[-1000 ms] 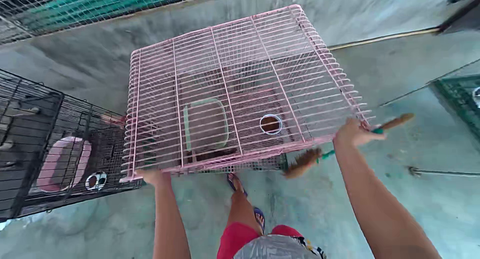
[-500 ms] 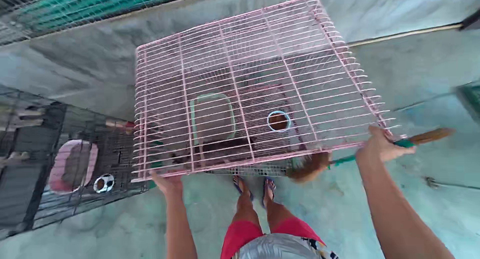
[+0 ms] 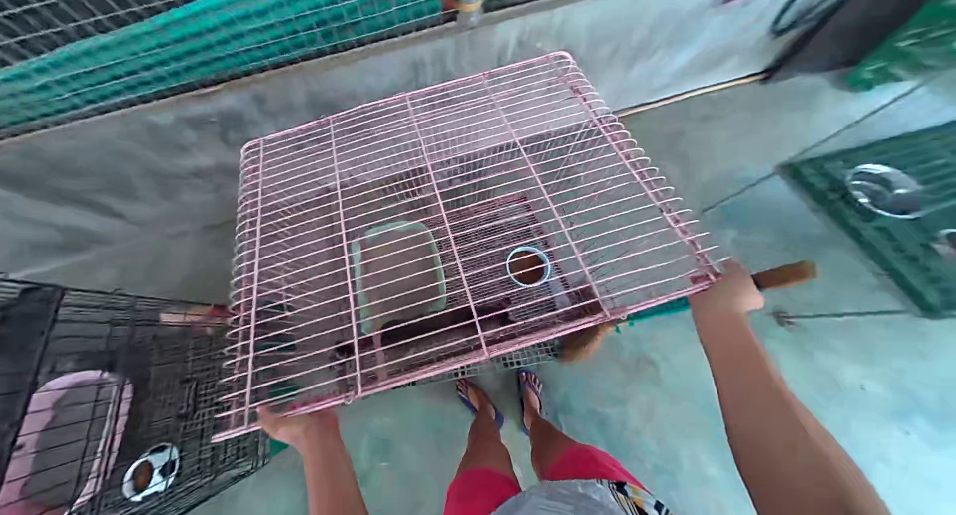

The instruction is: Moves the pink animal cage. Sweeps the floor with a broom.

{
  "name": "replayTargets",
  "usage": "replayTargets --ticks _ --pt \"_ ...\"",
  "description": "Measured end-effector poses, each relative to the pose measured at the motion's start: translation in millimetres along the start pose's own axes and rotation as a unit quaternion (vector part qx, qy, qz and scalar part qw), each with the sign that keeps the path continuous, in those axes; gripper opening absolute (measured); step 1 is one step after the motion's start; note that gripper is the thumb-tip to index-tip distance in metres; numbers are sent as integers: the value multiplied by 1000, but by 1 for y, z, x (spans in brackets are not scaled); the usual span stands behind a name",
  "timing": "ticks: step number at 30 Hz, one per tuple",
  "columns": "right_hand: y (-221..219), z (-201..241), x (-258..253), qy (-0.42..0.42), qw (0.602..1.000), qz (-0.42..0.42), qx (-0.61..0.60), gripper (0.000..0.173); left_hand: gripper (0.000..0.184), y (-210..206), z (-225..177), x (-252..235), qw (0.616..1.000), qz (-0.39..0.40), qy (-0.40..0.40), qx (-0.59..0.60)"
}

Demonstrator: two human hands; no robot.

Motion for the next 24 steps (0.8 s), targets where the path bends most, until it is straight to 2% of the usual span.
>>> replayTargets --ticks 4,7,10,13,15,18,24 --pt "25 2 40 -16 999 -47 -9 36 67 -19 -44 -23 998 51 -24 -31" --pt "51 -5 64 -15 997 -70 -21 38 65 -12 -58 -39 997 55 -30 -52" --pt "83 -30 75 -15 998 -67 -9 40 59 14 -59 -34 994 38 -34 -94" --pt "104 -59 61 1 997 -75 -13 22 58 43 -37 -38 993 10 -7 -116" --pt "119 -68 56 6 996 -84 -7 16 57 62 -35 -36 992 -14 6 -125" --pt "101 -65 46 9 997 -78 -27 13 60 41 -31 -34 994 -33 8 -107" --pt "101 -69 41 0 997 -34 -64 10 55 45 -28 -42 992 -11 -20 -121"
Point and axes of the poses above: each hand's wrist, its own x-axis away from the middle knuckle, its own y-axis out of the back of the hand, z = x × y, the point moved 5 cm from there along -x, towards the middle knuckle, and after that the axes turned 4 degrees about -z, right-handed, at the moved point
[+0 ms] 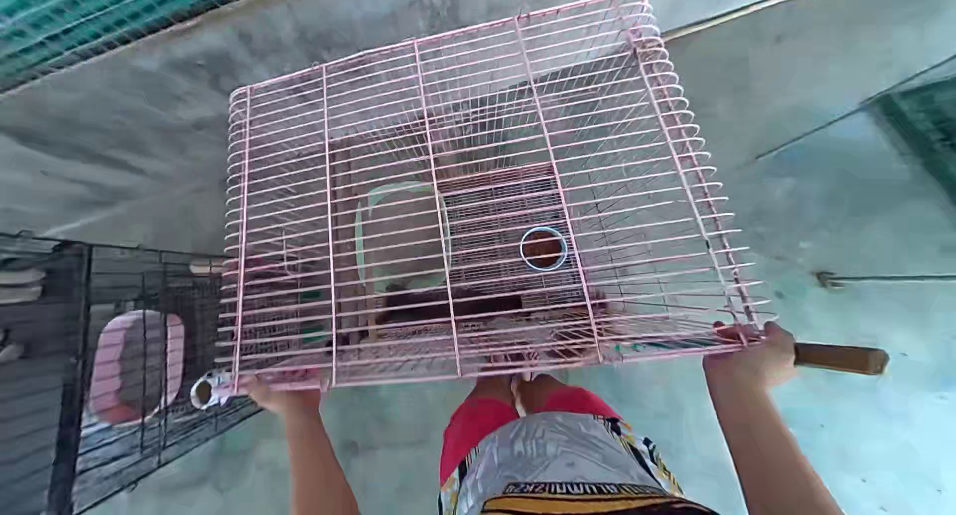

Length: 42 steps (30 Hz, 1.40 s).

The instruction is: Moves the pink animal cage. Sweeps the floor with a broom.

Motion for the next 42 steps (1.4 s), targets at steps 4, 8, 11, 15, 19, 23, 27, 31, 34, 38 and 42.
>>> replayTargets --ticks 4,8,11,15,19,23,27,31,34,38,42 --pt "-2 3 2 -11 1000 17 -8 11 56 4 6 -5 1000 0 8 15" --pt "1 5 4 11 999 40 -6 21 58 6 6 -10 1000 1 -5 -2" --pt "-3 9 4 6 999 41 -7 28 66 7 9 -11 1000 16 12 -1" --pt "-10 12 1 -3 999 43 7 35 72 3 8 -1 999 36 -2 14" --pt "-26 18 -19 -7 998 52 24 43 73 -2 12 21 997 62 -7 43" --pt "-45 25 -50 3 996 80 50 45 71 3 27 51 998 47 11 29" --pt "-48 34 -60 27 984 126 120 44 71 6 37 60 999 10 50 15" --pt "-46 34 -56 25 986 139 90 40 72 8 32 59 994 -47 95 20" --pt "-47 38 -42 35 986 94 131 44 71 10 35 54 995 -46 87 19" --pt "-56 47 -41 69 964 85 241 48 70 3 38 57 997 -26 75 25" --pt "-70 60 -53 92 936 98 324 48 69 5 47 67 997 -21 75 16"
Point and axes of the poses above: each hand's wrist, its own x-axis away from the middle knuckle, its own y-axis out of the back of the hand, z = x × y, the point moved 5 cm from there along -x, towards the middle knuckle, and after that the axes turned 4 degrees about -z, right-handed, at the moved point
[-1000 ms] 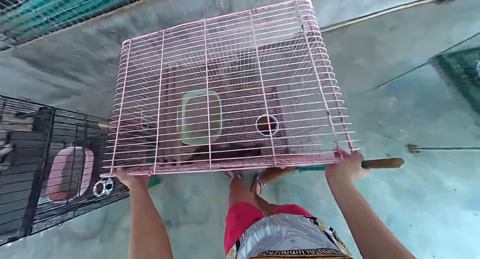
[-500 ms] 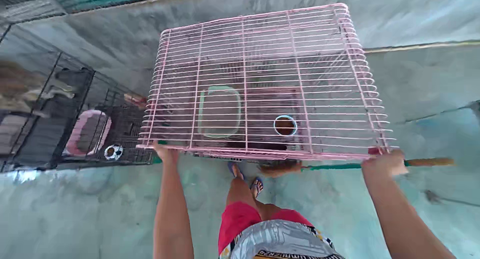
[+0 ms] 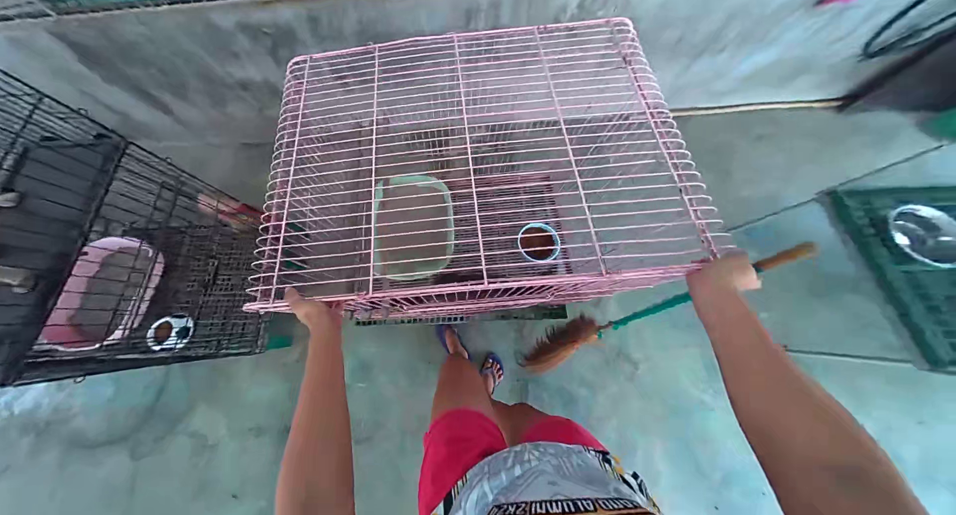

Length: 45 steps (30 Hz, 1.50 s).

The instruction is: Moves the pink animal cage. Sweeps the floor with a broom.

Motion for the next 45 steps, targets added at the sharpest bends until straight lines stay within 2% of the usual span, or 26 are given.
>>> replayTargets --ticks 3,7,12,15,21,29,36,41,45 --pt "-1 13 8 10 999 -8 41 48 68 -6 -7 -5 1000 -3 -12 25" --pt "5 10 31 -8 999 -40 11 51 65 -21 -35 -18 999 4 -41 25" --pt "8 -23 26 -42 993 -47 -96 49 69 1 -16 -15 995 74 -62 20" --pt "5 -29 11 -49 983 -46 -171 44 67 3 -9 -12 999 23 -39 -3" --pt "0 -38 9 -14 972 -24 -232 42 64 5 -11 -19 999 -32 0 -6" --pt "0 -36 7 -27 969 -44 -242 40 44 5 -10 -14 999 -21 21 30" --pt "0 -23 16 -60 963 -55 -256 48 65 -1 -8 -12 998 42 -31 47" --pt "7 -24 -10 -64 976 -46 -205 56 69 1 -3 13 996 55 -45 49" --pt "12 -26 -36 -52 978 -35 -200 51 66 17 11 40 997 45 -34 54"
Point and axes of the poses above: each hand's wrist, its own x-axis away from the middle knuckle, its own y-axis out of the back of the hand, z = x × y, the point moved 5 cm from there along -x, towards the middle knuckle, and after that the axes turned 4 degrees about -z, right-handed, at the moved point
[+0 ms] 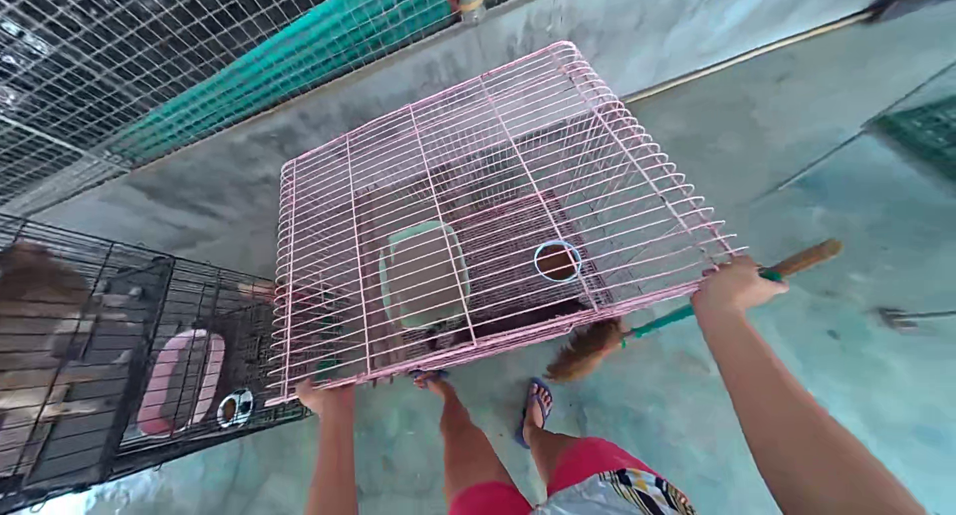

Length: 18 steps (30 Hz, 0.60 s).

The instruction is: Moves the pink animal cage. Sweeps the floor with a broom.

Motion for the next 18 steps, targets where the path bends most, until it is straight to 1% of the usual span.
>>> replayTargets --ticks 2,4,6,11,14,16,18 --pt "-3 4 -1 -4 1000 7 -11 48 59 2 6 3 1000 -16 -8 2" --pt "5 1 1 -14 1000 9 -16 46 53 10 11 6 999 -35 -2 1" --pt "0 3 -2 0 999 17 -33 41 47 9 15 3 999 -49 5 4" --pt "6 -9 -14 20 998 32 -60 37 44 14 10 1 998 -56 36 -22" --pt "9 -5 -2 25 996 41 -74 33 44 17 7 0 997 -50 51 -40" --pt "9 -3 2 33 995 43 -81 35 44 18 7 0 996 -42 61 -40" --pt "8 -3 5 41 995 41 -76 35 41 15 4 1 996 -47 60 -36"
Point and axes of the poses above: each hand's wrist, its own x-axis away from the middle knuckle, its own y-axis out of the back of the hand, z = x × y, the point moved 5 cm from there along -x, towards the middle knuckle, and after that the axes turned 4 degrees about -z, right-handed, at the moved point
